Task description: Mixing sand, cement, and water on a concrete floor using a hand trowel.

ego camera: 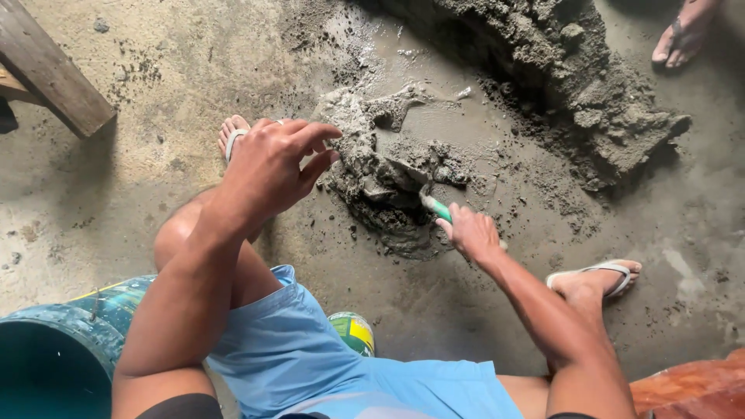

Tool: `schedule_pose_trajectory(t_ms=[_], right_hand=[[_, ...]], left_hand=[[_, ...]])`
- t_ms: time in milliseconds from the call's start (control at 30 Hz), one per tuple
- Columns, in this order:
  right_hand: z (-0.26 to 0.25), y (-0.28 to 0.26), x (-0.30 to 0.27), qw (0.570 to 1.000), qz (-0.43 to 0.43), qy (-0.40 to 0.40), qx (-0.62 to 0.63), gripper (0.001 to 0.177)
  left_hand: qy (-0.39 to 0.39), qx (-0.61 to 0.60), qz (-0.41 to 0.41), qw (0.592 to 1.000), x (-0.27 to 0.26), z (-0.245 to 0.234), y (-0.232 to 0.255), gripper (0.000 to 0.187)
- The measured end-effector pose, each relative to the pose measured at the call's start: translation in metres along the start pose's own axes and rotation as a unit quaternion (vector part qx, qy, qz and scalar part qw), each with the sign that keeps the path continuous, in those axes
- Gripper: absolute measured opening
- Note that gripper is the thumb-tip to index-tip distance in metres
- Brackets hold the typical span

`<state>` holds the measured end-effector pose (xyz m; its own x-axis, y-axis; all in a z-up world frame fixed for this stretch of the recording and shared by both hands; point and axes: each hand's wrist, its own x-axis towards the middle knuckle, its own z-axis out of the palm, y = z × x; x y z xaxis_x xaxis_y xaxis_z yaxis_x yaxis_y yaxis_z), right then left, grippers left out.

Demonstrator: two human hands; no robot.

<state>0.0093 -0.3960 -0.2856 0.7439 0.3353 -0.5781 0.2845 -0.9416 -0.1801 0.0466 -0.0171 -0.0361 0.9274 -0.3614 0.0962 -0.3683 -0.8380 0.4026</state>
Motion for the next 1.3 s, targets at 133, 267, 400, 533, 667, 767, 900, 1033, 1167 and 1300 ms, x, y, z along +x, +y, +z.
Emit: schedule_pose_trajectory(t_ms=[133, 267, 400, 533, 667, 767, 900, 1033, 1167, 1300], right_hand=[[-0.022, -0.031, -0.046, 0.994, 0.083, -0.035, 0.068, 0.049], [0.009, -0.057, -0.054, 0.966, 0.154, -0.013, 0.208, 0.052], [0.092, -0.085, -0.031, 0.902, 0.104, 0.121, 0.4, 0.046], [0.093, -0.097, -0.025, 0.912, 0.244, 0.028, 0.328, 0.059], [0.13, -0.059, -0.019, 0.928, 0.234, 0.025, 0.289, 0.069], [0.124, -0.034, -0.043, 0.922, 0.261, 0.012, 0.287, 0.07], [0.084, -0.003, -0.106, 0.903, 0.316, 0.04, 0.29, 0.073], [0.081, 0.044, -0.108, 0.913, 0.322, 0.06, 0.244, 0.073], [0.048, -0.002, -0.043, 0.87, 0.34, 0.064, 0.35, 0.096], [0.051, -0.042, 0.023, 0.933, 0.126, 0.128, 0.312, 0.059]], left_hand=[[0.001, -0.008, 0.018, 1.0, -0.003, -0.003, 0.005, 0.022], [0.0, -0.016, 0.015, 1.0, -0.004, 0.0, 0.005, 0.021], [0.086, 0.022, 0.088, 0.992, -0.004, 0.003, -0.007, 0.017], [0.063, -0.03, 0.069, 0.995, -0.016, -0.02, -0.005, 0.023], [0.098, 0.01, 0.094, 0.991, -0.039, -0.026, -0.038, 0.018], [0.094, 0.048, 0.082, 0.991, -0.062, -0.034, -0.06, 0.02], [0.066, -0.058, 0.03, 0.996, -0.089, -0.05, -0.059, 0.028], [0.078, -0.09, 0.012, 0.993, -0.123, -0.035, -0.106, 0.009], [0.067, -0.112, 0.038, 0.991, -0.134, -0.031, -0.121, 0.015], [0.088, -0.13, 0.014, 0.987, -0.141, -0.024, -0.127, 0.014]])
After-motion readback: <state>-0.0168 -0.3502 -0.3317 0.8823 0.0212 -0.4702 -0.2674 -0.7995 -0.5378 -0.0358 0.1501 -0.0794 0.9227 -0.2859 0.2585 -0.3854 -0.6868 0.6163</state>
